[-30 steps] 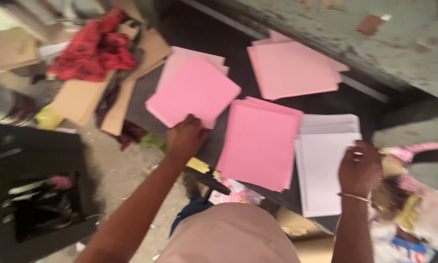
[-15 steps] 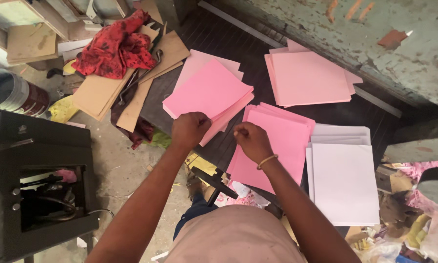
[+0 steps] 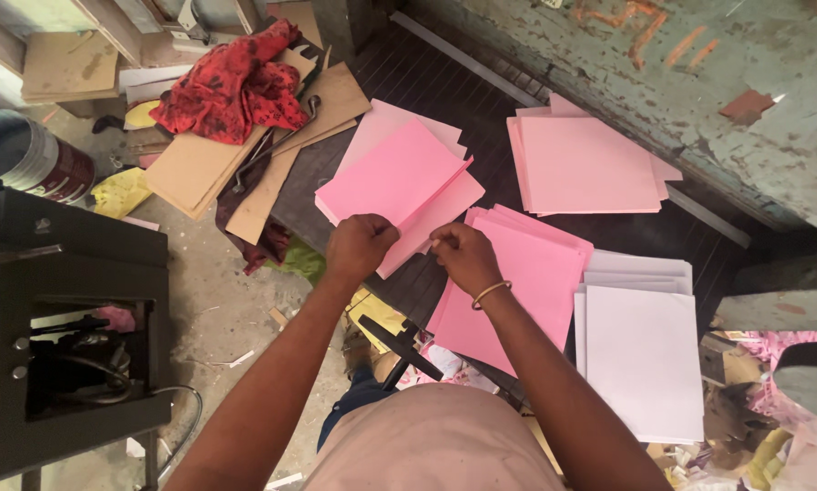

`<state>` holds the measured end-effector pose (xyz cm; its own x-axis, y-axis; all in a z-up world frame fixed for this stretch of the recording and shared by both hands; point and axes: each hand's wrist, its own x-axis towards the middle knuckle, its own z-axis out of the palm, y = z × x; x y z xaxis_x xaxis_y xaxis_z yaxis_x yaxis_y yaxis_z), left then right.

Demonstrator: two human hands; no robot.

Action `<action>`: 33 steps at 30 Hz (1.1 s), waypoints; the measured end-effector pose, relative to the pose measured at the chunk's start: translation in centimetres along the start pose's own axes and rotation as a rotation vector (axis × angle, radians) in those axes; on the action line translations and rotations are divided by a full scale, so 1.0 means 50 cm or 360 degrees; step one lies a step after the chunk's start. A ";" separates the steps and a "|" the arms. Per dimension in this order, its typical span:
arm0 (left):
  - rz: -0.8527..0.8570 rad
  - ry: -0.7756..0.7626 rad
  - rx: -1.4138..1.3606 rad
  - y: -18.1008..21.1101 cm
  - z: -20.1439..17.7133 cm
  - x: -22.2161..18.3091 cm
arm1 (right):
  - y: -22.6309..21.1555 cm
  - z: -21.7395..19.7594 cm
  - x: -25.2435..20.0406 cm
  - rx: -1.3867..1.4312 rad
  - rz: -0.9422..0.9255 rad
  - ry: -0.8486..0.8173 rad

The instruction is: The person wipes the rollers and frame of a printing machine with a red cloth, then moves to a table to sort and stack pink and white paper sheets by hand into separate piles.

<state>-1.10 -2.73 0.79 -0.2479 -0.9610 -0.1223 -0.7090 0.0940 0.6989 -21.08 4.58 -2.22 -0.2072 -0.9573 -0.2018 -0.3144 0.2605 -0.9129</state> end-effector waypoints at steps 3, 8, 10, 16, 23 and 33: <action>0.0038 0.0027 -0.0054 0.005 -0.005 -0.003 | -0.016 0.005 0.011 0.0256 0.0118 -0.0060; 0.0133 0.0038 0.0002 0.014 -0.011 -0.026 | -0.054 0.035 0.049 0.0783 0.0467 -0.0096; 0.0247 0.0069 0.0047 0.017 -0.008 -0.042 | -0.057 0.056 0.065 0.0854 0.0480 -0.0024; 0.0496 0.0137 0.0004 0.011 -0.001 -0.078 | -0.033 0.108 0.084 0.0148 0.0117 0.0501; 0.0803 0.0484 -0.0185 -0.006 -0.010 -0.091 | -0.003 0.050 0.032 0.0129 -0.0252 0.0725; 0.0732 0.0163 0.0736 0.067 0.010 -0.065 | 0.117 -0.240 -0.162 0.0960 0.0122 0.0534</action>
<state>-3.00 0.83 3.19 -0.5454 -0.8140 0.1999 -0.7620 0.5809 0.2862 -32.38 15.38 -1.68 -0.5143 -0.8229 -0.2417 0.2622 0.1175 -0.9578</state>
